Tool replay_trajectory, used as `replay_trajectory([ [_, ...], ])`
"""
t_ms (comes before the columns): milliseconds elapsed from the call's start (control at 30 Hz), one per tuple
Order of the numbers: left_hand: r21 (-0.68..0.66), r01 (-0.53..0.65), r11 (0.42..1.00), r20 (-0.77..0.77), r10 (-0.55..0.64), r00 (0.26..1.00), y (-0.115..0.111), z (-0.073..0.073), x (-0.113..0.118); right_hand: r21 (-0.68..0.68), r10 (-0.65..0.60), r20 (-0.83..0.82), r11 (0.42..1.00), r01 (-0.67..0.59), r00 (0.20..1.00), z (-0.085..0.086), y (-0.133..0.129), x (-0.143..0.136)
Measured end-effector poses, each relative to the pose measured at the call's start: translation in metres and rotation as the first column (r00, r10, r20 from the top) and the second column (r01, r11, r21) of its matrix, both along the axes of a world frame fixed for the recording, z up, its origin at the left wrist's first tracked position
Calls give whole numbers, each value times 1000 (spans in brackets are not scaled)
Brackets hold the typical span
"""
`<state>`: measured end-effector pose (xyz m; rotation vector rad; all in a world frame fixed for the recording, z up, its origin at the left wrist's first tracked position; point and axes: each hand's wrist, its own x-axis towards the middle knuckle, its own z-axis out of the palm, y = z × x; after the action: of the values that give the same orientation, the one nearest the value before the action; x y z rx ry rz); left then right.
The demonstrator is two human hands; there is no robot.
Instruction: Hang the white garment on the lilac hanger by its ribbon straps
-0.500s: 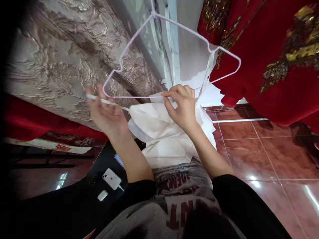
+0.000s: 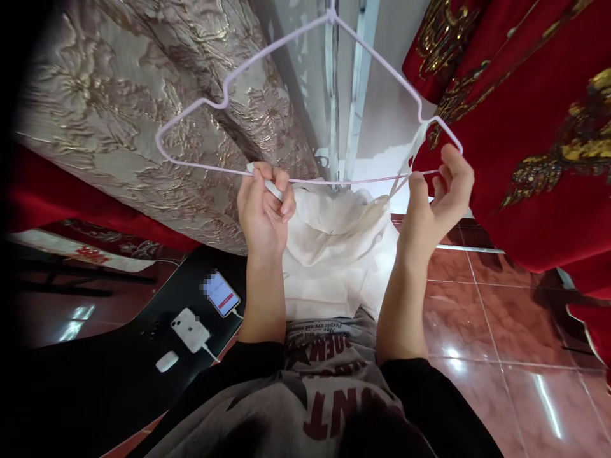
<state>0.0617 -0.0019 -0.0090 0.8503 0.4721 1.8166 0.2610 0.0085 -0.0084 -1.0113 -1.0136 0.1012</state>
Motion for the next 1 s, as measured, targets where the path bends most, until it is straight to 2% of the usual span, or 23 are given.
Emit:
replay_trajectory([
  [100,7,-1,1000,11,1,1000,1,2,0,-172,168,9,971,-164,986,1,0,3],
  [167,-13,1,1000,-2,-2,1000,1,3,0,-202,246,56,952,-230,968,2,-4,-3],
  [267,-38,8,999,-19,-9,1000,1,3,-1,-168,211,44,965,-201,977,6,-6,-7],
  [333,-38,11,999,-24,-12,1000,1,3,-2,-203,222,6,955,-216,975,11,-6,-5],
  [433,-37,3,999,-24,-4,1000,2,3,-3,-326,339,-27,886,-329,940,22,-5,-1],
  [500,-47,-1,999,-21,0,1000,2,4,-4,-366,383,-11,858,-360,924,32,-5,0],
  [567,-47,6,999,-20,-7,1000,2,4,-5,-341,407,-9,857,-386,913,44,-4,-2],
  [633,-46,26,999,-24,-27,999,2,5,-6,-232,461,-79,854,-466,884,58,-2,-3],
  [700,-60,45,997,-29,-47,999,1,5,-6,-144,533,-226,810,-569,816,73,3,-2],
  [767,-79,63,995,-35,-66,997,1,5,-5,-65,542,-419,783,-619,729,84,9,3],
  [800,-85,71,994,-39,-75,996,1,5,-3,-25,519,-506,789,-613,689,85,13,6],
  [867,-86,85,993,-41,-89,995,0,5,-1,109,455,-620,857,-504,639,79,21,16],
  [933,-83,96,992,-33,-99,995,-1,5,-1,236,382,-630,924,-301,676,61,26,28],
  [1000,-90,94,992,-23,-97,995,-2,7,-2,297,285,-592,947,-124,754,37,26,36],
])
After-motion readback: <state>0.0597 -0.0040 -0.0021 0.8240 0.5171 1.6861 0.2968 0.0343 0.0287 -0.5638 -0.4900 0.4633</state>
